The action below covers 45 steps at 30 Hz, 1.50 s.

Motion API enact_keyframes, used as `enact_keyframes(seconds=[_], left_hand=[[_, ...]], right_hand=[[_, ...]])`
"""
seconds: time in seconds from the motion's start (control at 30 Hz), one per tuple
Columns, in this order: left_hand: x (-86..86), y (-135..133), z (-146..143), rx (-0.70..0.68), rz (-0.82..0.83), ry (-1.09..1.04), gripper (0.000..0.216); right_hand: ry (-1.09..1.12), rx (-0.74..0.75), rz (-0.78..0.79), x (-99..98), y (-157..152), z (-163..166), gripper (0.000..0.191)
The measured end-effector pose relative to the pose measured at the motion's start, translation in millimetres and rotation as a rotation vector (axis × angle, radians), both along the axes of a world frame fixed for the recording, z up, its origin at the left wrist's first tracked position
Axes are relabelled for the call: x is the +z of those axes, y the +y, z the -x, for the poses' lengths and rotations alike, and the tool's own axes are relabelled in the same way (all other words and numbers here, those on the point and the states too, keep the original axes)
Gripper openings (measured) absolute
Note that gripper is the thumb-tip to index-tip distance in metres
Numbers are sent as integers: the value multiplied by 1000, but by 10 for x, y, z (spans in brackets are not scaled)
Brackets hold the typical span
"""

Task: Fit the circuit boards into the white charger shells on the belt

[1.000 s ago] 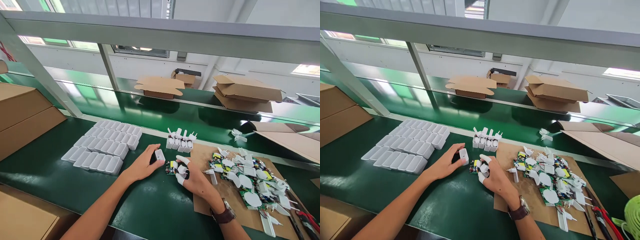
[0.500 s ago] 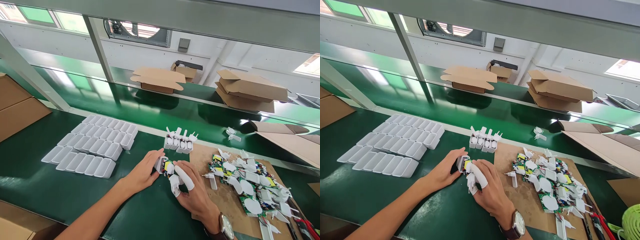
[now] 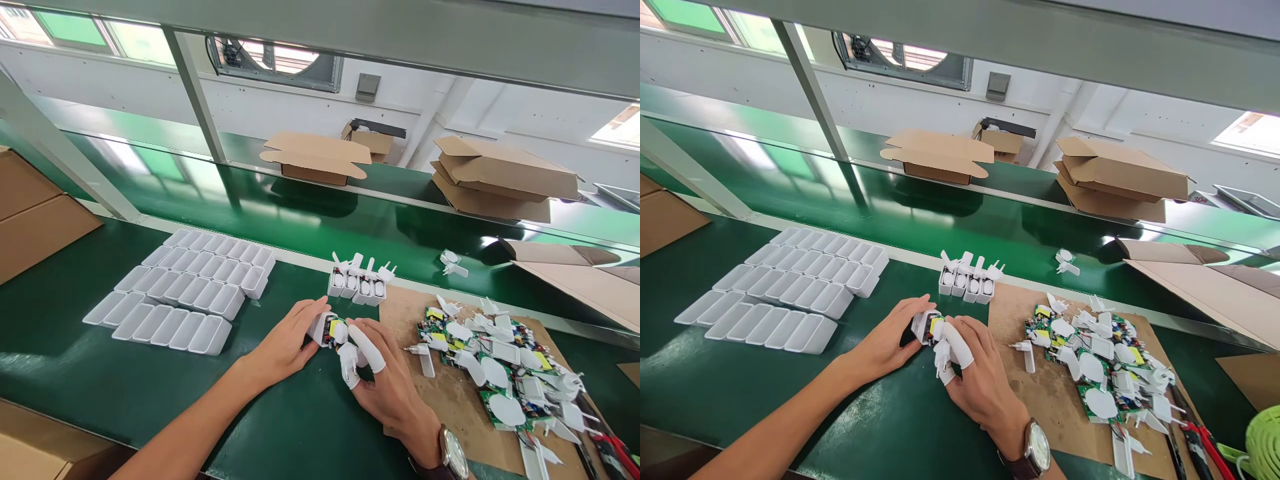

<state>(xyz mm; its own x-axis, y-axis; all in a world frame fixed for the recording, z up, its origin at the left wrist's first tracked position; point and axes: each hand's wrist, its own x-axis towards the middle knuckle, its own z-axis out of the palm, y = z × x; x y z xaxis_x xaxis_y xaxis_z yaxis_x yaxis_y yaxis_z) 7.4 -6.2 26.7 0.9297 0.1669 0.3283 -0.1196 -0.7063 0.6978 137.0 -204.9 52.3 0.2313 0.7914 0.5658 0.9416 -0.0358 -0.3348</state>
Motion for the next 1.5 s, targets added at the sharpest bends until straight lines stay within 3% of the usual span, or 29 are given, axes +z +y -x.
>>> enact_keyframes(seconds=[1.5], left_hand=[[42,10,-1,-24,14,13,69]], right_hand=[[12,48,26,40,-17,-49,77]])
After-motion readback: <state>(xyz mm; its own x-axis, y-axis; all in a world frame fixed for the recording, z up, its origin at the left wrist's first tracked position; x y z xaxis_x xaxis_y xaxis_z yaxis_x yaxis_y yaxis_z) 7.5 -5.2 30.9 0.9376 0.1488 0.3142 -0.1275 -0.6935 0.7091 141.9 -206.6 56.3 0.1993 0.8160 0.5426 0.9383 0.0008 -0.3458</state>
